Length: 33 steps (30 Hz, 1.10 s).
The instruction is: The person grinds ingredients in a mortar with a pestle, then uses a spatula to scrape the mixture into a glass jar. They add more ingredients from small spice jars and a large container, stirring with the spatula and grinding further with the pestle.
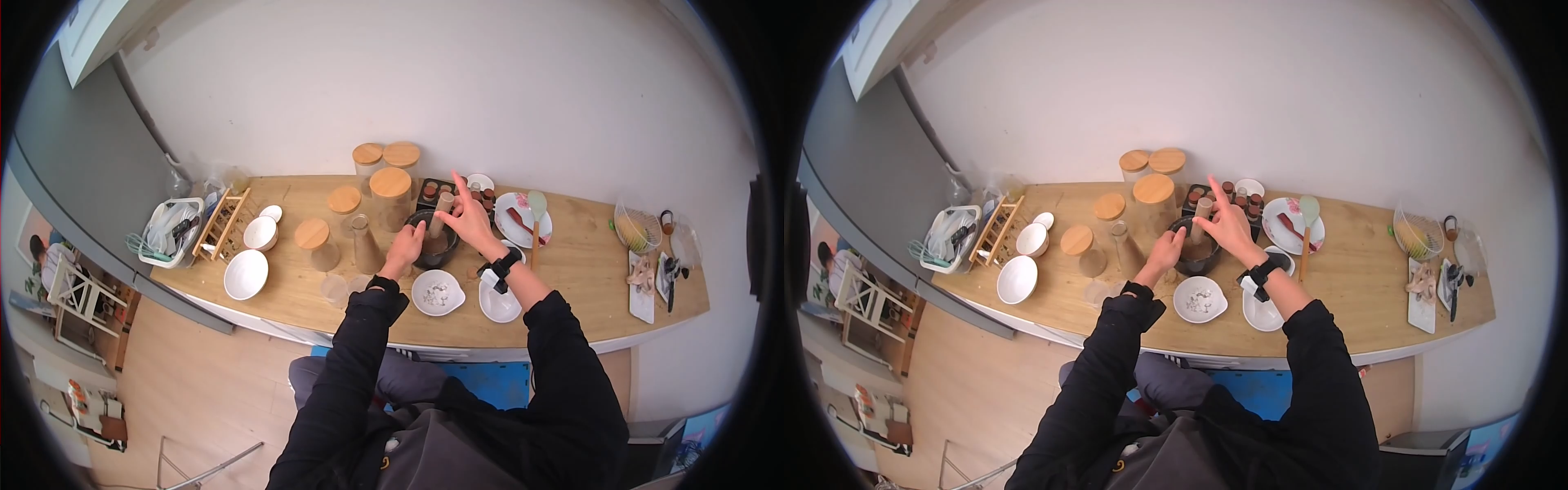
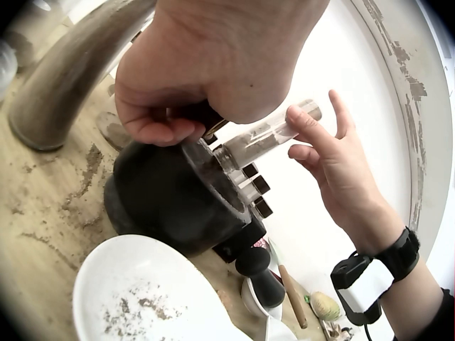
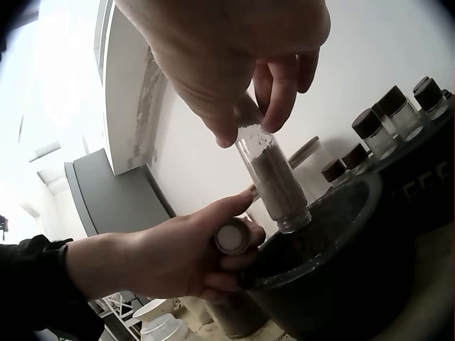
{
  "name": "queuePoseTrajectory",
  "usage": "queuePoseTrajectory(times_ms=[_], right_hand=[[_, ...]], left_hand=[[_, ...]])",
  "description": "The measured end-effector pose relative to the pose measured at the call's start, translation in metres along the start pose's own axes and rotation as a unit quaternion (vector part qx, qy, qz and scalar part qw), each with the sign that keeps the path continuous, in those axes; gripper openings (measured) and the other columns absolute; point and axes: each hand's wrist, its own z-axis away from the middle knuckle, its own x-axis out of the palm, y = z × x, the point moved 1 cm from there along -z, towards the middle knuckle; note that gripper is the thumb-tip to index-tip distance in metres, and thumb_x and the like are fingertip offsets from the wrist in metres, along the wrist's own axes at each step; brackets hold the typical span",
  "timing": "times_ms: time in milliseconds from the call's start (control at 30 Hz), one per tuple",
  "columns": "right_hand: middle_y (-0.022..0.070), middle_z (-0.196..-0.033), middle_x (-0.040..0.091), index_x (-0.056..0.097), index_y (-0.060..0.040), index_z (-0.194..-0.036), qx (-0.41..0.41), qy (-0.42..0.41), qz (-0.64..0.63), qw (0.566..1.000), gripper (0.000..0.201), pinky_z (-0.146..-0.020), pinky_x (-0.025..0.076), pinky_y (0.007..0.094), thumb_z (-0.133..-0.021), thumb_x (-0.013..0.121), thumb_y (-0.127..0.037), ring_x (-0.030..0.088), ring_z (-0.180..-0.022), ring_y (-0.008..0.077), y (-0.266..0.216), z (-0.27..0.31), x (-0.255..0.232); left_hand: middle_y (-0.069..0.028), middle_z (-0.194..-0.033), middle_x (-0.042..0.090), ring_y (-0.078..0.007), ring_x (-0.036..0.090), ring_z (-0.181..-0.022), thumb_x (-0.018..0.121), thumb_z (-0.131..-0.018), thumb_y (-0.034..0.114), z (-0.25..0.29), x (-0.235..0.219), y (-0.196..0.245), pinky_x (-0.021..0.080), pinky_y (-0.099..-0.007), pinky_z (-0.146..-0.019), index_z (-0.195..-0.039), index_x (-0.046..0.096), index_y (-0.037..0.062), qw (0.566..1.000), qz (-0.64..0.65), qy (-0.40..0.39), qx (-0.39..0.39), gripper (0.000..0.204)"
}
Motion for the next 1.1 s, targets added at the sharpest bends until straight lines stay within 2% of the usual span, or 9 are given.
queuePoseTrajectory(times_ms=[67, 167, 267, 367, 467, 667, 867, 967, 1100], right_hand=[[0.0059, -0.069, 0.064, 0.032, -0.0212, -0.143, -0.069, -0.008, 0.085, 0.994, 0.083, -0.054, 0.045, 0.0318, -0.072, 0.076, -0.022, 0.056, -0.052, 0.0192, 0.022, -0.004, 0.009], [0.0058, -0.073, 0.065, 0.043, -0.0209, -0.135, -0.065, 0.026, 0.087, 0.994, 0.072, -0.05, 0.044, 0.0315, -0.072, 0.076, -0.024, 0.056, -0.052, 0.0193, 0.004, 0.002, 0.001], [0.0064, -0.075, 0.066, 0.05, -0.0152, -0.124, -0.037, 0.102, -0.023, 0.994, 0.06, -0.05, 0.045, 0.0333, -0.071, 0.076, -0.027, 0.058, -0.053, 0.0199, -0.003, 0.004, 0.003], [0.0072, -0.078, 0.066, 0.051, -0.0103, -0.114, -0.048, 0.061, 0.033, 0.996, 0.053, -0.051, 0.045, 0.0347, -0.07, 0.077, -0.028, 0.059, -0.054, 0.0209, 0.004, 0.003, 0.007], [0.0083, -0.08, 0.067, 0.05, -0.0084, -0.109, -0.002, 0.109, 0.047, 0.993, 0.051, -0.053, 0.046, 0.0361, -0.07, 0.077, -0.028, 0.061, -0.058, 0.023, 0.003, 0.007, 0.009], [0.0074, -0.079, 0.066, 0.05, -0.0106, -0.108, -0.071, 0.139, 0.096, 0.983, 0.049, -0.054, 0.047, 0.0375, -0.071, 0.076, -0.029, 0.063, -0.064, 0.0264, 0.01, 0.008, 0.014], [0.0065, -0.083, 0.067, 0.048, -0.0116, -0.109, -0.001, 0.054, 0.12, 0.991, 0.049, -0.054, 0.047, 0.0371, -0.073, 0.075, -0.031, 0.063, -0.064, 0.0267, 0.008, 0.011, 0.016], [0.0064, -0.084, 0.068, 0.049, -0.013, -0.108, -0.011, 0.146, 0.049, 0.988, 0.048, -0.053, 0.047, 0.0362, -0.073, 0.075, -0.031, 0.063, -0.061, 0.0261, 0.008, 0.016, 0.02], [0.0043, -0.085, 0.068, 0.05, -0.0145, -0.113, -0.009, 0.117, 0.065, 0.991, 0.051, -0.053, 0.047, 0.0347, -0.072, 0.075, -0.031, 0.062, -0.06, 0.0226, 0.013, 0.017, 0.023]], left_hand=[[-0.0253, -0.096, 0.063, -0.0353, 0.061, -0.094, 0.042, -0.094, 0.05, -0.002, -0.001, 0.001, 0.045, -0.0407, -0.081, -0.099, 0.059, -0.0065, 1.0, 0.011, -0.005, -0.003, 0.06], [-0.025, -0.094, 0.063, -0.0346, 0.061, -0.092, 0.043, -0.093, 0.05, -0.001, 0.003, -0.003, 0.045, -0.0402, -0.08, -0.099, 0.059, -0.0065, 1.0, 0.009, -0.001, -0.001, 0.059], [-0.0245, -0.093, 0.064, -0.0341, 0.062, -0.091, 0.043, -0.093, 0.05, -0.001, 0.001, -0.001, 0.046, -0.0397, -0.079, -0.098, 0.059, -0.0064, 1.0, 0.015, 0.0, 0.0, 0.059], [-0.0242, -0.093, 0.064, -0.0337, 0.062, -0.09, 0.044, -0.093, 0.049, 0.0, 0.002, 0.0, 0.046, -0.0395, -0.079, -0.096, 0.06, -0.006, 1.0, 0.005, 0.003, 0.001, 0.057], [-0.0241, -0.092, 0.064, -0.0337, 0.062, -0.089, 0.044, -0.093, 0.049, -0.005, 0.002, -0.005, 0.046, -0.0394, -0.078, -0.095, 0.06, -0.0057, 1.0, 0.007, 0.007, 0.005, 0.057], [-0.0243, -0.089, 0.064, -0.0339, 0.062, -0.087, 0.044, -0.093, 0.049, -0.006, 0.004, -0.006, 0.046, -0.0398, -0.076, -0.094, 0.06, -0.006, 1.0, 0.016, 0.0, 0.012, 0.057], [-0.0245, -0.089, 0.064, -0.0341, 0.062, -0.088, 0.044, -0.093, 0.049, -0.003, 0.003, -0.004, 0.046, -0.0398, -0.077, -0.094, 0.06, -0.0058, 1.0, 0.001, -0.004, 0.01, 0.057], [-0.0244, -0.089, 0.064, -0.0341, 0.062, -0.088, 0.044, -0.093, 0.048, -0.007, 0.001, -0.003, 0.046, -0.0397, -0.077, -0.094, 0.06, -0.0057, 1.0, 0.003, -0.006, 0.011, 0.056], [-0.022, -0.088, 0.064, -0.0316, 0.061, -0.086, 0.045, -0.093, 0.047, -0.011, 0.006, -0.011, 0.045, -0.0392, -0.076, -0.093, 0.06, -0.0053, 1.0, -0.015, 0.009, 0.023, 0.055]])
